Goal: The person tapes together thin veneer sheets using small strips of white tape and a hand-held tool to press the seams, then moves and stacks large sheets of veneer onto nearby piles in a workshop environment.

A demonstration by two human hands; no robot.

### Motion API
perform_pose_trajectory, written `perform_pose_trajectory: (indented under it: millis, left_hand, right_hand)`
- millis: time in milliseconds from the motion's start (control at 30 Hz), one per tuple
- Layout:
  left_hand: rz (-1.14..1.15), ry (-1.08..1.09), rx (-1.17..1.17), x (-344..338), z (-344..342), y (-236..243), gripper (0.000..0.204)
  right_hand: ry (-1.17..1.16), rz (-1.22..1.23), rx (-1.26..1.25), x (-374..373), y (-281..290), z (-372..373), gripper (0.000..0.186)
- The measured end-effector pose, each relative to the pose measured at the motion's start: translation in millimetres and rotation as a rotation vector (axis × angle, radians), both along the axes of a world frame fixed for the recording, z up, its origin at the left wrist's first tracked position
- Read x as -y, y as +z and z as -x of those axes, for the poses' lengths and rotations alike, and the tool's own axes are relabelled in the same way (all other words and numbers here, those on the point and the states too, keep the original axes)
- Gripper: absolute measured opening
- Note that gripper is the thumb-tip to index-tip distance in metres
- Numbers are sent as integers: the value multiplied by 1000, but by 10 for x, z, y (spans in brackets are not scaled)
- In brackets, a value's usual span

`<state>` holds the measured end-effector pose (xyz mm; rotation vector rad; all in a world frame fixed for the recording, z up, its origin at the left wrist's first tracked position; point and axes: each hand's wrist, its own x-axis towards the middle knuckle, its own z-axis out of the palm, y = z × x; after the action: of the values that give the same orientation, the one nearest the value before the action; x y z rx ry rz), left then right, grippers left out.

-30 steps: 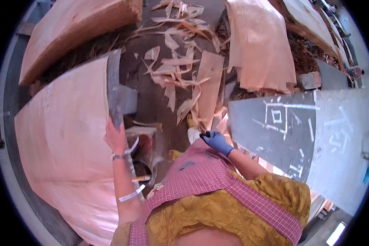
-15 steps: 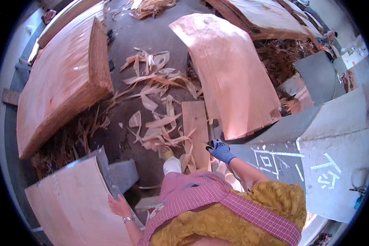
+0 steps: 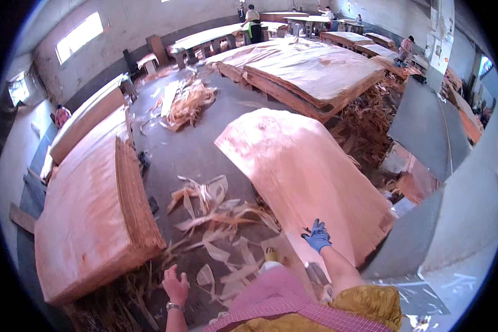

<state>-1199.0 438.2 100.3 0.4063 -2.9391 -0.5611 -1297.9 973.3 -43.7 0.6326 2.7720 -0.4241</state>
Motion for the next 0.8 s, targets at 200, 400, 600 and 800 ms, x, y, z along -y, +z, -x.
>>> perform_pose_trajectory:
  millis: [200,400,600,800]
  left_hand:
    - [-3,-208,37,-428,1452,-406,37]
    - [-47,-528,327,-1309,2762,-333,38]
    - [-537,-940,597,-2680,4156,-576,44]
    - [-1458,2,1194,-3806,5082,-1355,99]
  right_hand:
    - [25,-99,-89,-709,-794,525,93]
    - [-93,-17,5,-615,-841,526,66]
    - [-15,255,-196,-845,178,582,45]
    - [-321,819,-88,-911,1779,340,49]
